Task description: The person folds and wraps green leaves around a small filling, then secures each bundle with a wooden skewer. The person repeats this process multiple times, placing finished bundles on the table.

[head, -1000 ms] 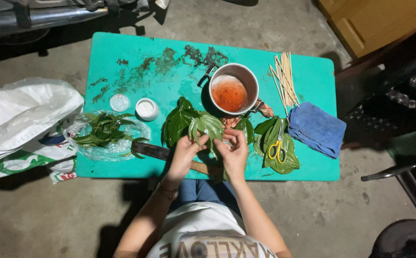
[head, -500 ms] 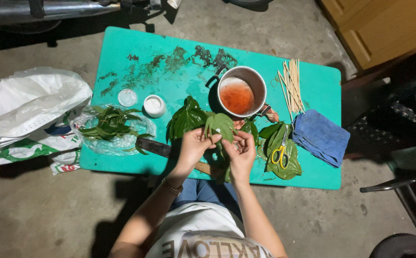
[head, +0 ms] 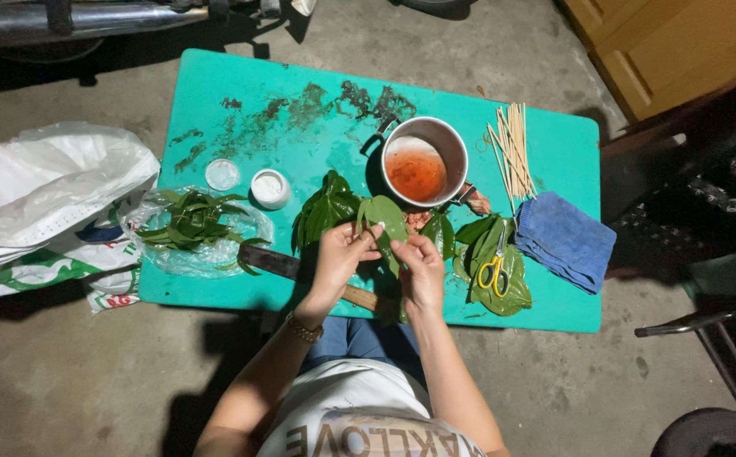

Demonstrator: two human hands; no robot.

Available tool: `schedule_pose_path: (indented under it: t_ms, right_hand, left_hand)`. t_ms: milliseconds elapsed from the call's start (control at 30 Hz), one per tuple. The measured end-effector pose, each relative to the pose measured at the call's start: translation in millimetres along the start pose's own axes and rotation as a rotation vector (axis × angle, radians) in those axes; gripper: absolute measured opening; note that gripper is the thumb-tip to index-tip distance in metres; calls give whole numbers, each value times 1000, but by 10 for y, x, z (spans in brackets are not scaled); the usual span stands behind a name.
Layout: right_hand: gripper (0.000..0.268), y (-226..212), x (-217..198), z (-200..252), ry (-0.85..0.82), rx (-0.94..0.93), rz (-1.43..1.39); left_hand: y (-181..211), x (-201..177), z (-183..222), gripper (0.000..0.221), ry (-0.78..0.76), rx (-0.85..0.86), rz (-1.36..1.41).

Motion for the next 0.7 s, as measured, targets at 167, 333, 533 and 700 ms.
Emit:
schedule_pose_path:
  t_ms: [167,333,533,700]
  right_hand:
    - [16,-442,200,271,9,-549,538]
    - [34,-800,687,678,-71,-961,996]
    - [29,-849,710,661,-102,-913,935]
    - [10,-667,291,255,-35,-513,583]
  left_hand:
    - [-19,15,4,18,-19,-7,18]
    - [92,13,-11,18,-5,9,20]
    - [216,-32,-4,18,-12,19,-62]
    - [235,93,26,18,-58,54,-160]
Point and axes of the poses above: each hand's wrist, its own z-axis away from the middle knuckle, its own x-axis out of the palm, y = z × x, the point moved 8 cm from there along -z, towards the middle knuckle, and after that the axes turned 1 degree about -y, right-handed, at the moved point
